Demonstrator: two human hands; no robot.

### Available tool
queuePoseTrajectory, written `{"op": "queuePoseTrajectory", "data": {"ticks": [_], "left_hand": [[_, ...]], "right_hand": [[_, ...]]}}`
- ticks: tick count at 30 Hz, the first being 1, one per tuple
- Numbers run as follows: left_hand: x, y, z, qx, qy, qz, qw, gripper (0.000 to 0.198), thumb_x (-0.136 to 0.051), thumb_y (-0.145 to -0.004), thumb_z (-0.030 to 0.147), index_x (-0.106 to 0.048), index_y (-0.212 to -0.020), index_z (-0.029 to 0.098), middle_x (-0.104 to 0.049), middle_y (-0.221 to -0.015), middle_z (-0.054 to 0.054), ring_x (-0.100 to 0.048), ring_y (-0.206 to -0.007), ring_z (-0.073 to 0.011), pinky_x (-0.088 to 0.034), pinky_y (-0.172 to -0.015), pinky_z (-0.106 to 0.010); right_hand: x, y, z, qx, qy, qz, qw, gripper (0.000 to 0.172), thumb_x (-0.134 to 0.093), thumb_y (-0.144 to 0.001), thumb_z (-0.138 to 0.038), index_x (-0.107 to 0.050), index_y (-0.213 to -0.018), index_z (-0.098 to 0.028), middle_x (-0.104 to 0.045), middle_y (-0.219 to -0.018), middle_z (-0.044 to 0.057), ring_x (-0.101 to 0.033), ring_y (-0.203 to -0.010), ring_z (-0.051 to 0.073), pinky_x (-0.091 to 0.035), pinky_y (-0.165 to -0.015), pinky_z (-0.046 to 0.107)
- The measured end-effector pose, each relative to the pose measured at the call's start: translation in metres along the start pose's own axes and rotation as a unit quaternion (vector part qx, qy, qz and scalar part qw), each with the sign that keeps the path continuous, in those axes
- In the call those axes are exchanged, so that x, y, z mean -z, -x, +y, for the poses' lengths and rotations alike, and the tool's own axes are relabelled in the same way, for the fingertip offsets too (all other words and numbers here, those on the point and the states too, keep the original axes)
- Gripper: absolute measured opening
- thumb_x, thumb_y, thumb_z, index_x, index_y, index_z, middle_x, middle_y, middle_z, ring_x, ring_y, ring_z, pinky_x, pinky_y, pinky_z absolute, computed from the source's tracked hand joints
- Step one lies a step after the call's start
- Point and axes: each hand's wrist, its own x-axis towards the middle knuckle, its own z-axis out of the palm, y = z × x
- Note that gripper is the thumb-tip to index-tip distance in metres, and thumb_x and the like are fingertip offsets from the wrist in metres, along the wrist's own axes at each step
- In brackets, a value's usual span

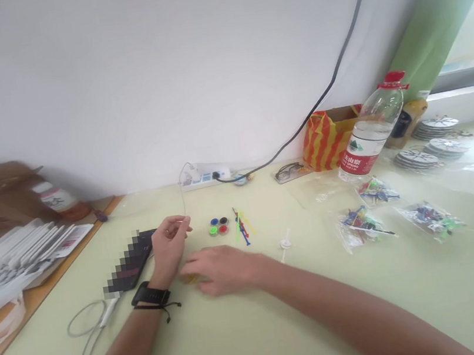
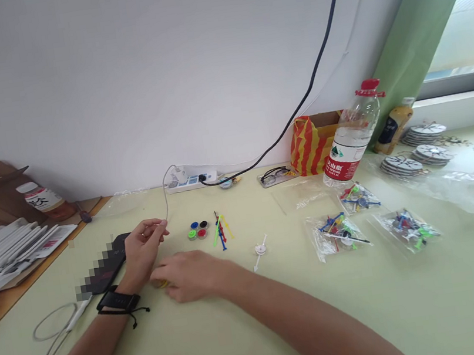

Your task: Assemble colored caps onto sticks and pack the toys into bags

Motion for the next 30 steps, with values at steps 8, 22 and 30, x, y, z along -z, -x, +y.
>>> {"op": "queuePoseTrajectory", "data": {"ticks": [8, 22, 30], "left_hand": [[-0.001, 0.001, 0.002, 0.008, 0.010, -0.035, 0.999, 0.026, -0.078, -0.083, 0.043, -0.069, -0.089, 0.020, -0.069, -0.070, -0.001, -0.066, -0.070, -0.0172, -0.050, -0.064, -0.027], [-0.002, 0.013, 0.010, -0.169, -0.240, -0.183, 0.938, 0.025, -0.063, -0.094, 0.044, -0.071, -0.086, 0.022, -0.069, -0.071, 0.000, -0.060, -0.064, -0.0171, -0.045, -0.063, -0.029], [0.020, 0.000, 0.017, -0.106, -0.522, 0.015, 0.847, 0.058, -0.058, -0.091, 0.062, -0.058, -0.129, 0.018, -0.060, -0.128, -0.020, -0.054, -0.118, -0.0452, -0.050, -0.084, -0.050]], "right_hand": [[-0.017, -0.006, 0.006, -0.114, 0.025, 0.037, 0.992, 0.019, -0.046, -0.106, -0.032, -0.059, -0.105, -0.018, -0.071, -0.100, 0.009, -0.067, -0.091, 0.024, -0.050, -0.071, 0.032], [0.046, 0.018, 0.035, -0.229, -0.057, 0.039, 0.971, 0.009, -0.058, -0.097, -0.026, -0.064, -0.101, -0.021, -0.067, -0.088, 0.002, -0.061, -0.075, 0.016, -0.040, -0.065, 0.026], [0.088, 0.037, 0.057, -0.234, -0.101, 0.071, 0.964, 0.012, -0.063, -0.094, -0.028, -0.069, -0.101, -0.020, -0.070, -0.088, 0.002, -0.063, -0.073, 0.015, -0.044, -0.064, 0.025]]}}
